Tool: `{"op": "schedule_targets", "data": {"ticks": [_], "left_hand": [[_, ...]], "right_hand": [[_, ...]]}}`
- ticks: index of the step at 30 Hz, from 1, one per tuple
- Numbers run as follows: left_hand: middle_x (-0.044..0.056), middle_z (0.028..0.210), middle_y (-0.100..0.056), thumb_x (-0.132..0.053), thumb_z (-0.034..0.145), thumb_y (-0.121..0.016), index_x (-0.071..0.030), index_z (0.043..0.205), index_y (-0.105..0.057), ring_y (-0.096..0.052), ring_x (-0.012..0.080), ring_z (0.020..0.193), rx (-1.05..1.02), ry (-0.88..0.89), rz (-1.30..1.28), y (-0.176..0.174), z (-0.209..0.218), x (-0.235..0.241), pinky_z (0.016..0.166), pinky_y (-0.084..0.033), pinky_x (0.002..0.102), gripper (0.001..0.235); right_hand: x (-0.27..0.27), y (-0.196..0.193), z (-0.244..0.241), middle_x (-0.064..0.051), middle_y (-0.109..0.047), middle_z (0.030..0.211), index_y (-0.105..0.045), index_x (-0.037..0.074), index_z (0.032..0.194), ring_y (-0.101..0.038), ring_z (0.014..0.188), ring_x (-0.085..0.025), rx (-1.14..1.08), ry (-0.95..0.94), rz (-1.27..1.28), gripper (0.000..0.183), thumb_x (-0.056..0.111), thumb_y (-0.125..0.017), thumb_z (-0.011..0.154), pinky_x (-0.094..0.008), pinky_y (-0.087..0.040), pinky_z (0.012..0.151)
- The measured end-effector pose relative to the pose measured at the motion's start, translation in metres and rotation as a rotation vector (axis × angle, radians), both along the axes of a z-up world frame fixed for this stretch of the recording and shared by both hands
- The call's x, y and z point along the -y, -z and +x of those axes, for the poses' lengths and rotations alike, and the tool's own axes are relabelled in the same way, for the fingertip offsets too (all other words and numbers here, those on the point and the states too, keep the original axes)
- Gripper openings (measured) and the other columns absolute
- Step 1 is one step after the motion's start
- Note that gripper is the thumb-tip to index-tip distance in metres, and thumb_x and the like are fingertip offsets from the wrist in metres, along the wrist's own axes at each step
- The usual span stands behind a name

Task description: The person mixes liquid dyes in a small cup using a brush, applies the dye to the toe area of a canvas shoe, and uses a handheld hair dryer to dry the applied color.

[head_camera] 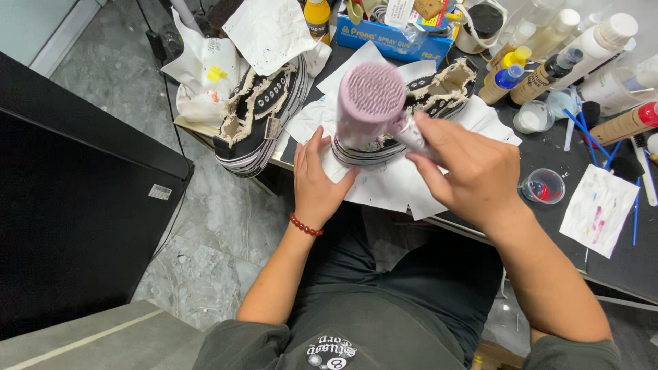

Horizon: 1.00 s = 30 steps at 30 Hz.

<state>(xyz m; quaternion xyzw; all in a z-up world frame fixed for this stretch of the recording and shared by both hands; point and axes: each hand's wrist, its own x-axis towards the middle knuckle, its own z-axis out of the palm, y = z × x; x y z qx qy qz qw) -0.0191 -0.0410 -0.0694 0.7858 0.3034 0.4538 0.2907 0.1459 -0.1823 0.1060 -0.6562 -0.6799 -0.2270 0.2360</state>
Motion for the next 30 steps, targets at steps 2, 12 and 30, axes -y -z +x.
{"op": "schedule_targets", "data": {"ticks": [2,12,30], "left_hand": [[0.015,0.128,-0.066,-0.029,0.076,-0.09,-0.003,0.153,-0.034,-0.059,0.0348,0.127,-0.023,-0.011,-0.001,0.003,0.0,0.0,0.121,-0.031,0.053,0.099],[0.018,0.134,-0.065,-0.036,0.082,-0.083,0.005,0.153,-0.032,-0.058,0.0366,0.128,-0.02,-0.048,0.196,0.018,0.001,0.003,0.117,-0.035,0.051,0.096],[0.021,0.132,-0.069,-0.034,0.09,-0.07,0.019,0.147,-0.036,-0.065,0.0338,0.121,-0.01,-0.086,0.384,0.031,0.007,-0.009,0.109,-0.043,0.045,0.085]], "right_hand": [[0.003,0.001,-0.004,-0.009,-0.074,0.111,-0.067,0.009,0.134,-0.074,0.09,-0.025,-0.018,-0.023,0.022,0.051,0.019,-0.085,0.088,-0.034,-0.055,0.072],[0.006,0.022,-0.004,-0.013,-0.075,0.112,-0.067,0.003,0.134,-0.074,0.086,-0.026,-0.127,0.093,0.083,0.054,0.013,-0.087,0.085,-0.033,-0.056,0.073],[0.059,0.107,-0.03,-0.012,-0.071,0.098,-0.064,0.002,0.109,-0.068,0.086,-0.032,-0.34,0.053,0.058,0.05,0.0,-0.077,0.061,-0.041,-0.05,0.074]]}}
